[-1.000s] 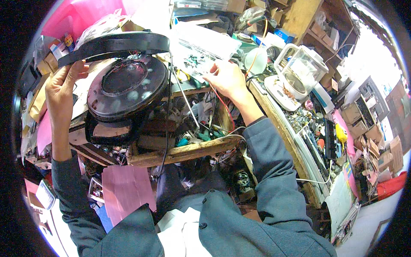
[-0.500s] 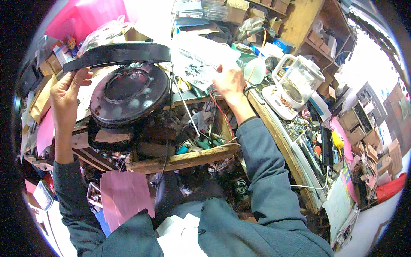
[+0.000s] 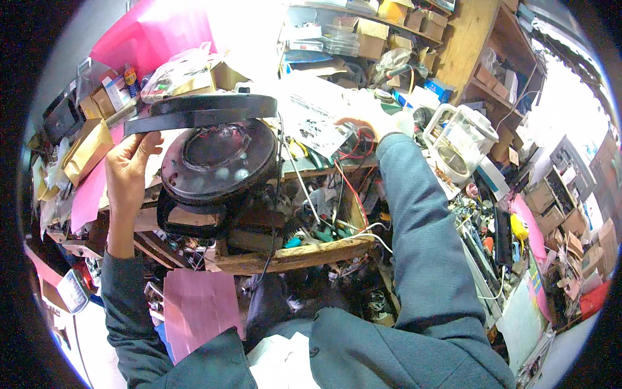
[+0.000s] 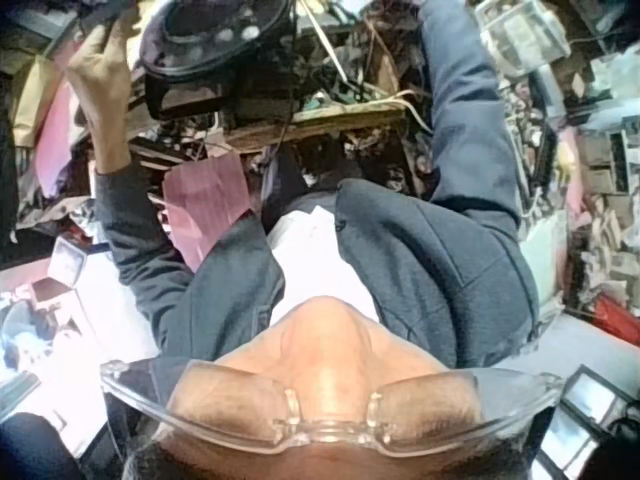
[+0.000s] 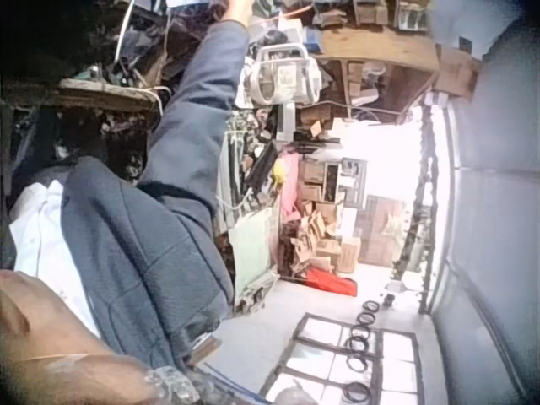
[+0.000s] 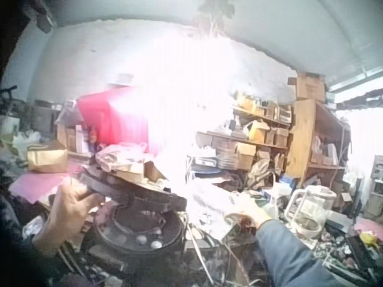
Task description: The person works on the internal wiring of a black circular appliance, using a screwdriver to adjust components and connect wires. They repeatedly open and close the appliance's top cover while manipulating the internal parts.
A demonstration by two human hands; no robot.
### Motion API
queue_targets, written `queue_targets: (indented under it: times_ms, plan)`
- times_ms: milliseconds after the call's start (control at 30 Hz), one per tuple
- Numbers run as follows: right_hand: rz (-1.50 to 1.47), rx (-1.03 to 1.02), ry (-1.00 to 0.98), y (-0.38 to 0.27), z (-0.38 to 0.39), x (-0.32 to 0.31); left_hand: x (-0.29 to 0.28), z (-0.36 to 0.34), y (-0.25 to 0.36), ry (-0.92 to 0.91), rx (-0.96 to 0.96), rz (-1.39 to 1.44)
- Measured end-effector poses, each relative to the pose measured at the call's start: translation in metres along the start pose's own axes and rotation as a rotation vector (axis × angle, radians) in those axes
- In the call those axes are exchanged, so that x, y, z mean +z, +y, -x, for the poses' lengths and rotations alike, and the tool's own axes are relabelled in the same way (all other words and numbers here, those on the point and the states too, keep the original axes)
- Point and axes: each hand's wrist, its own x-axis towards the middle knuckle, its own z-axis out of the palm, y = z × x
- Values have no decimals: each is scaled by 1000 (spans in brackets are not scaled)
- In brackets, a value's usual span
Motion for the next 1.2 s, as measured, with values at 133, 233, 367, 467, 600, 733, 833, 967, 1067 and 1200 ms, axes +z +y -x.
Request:
queue_targets:
  times_ms: [133,233,367,467,600,733,833,967,1067,1200]
  plan:
    - [-6,-45,81,-3,3,7,0,1,-5,-1,35,46]
    - [122,82,134,4,6,22,6,-3,4,-10,23,74]
    - [98,151,65,-24,9,3,2,-2,-1,-15,22,40]
    - [27,109,80,-8,4,-1,4,-4,1,-17,28,36]
    - [-17,100,95,-1,-3,10,5,-3,1,20,16,51]
    - [133,92,113,1,-11,14,6,-3,4,42,20,66]
    - [302,105,148,9,-19,19,7,-5,6,47,24,94]
    - [271,9,106,-11,-9,-3,5,-2,3,43,21,55]
    - [244,-8,281,-17,5,0,5,-1,2,45,15,60]
    - [205,36,278,-16,9,-13,6,-2,3,47,15,59]
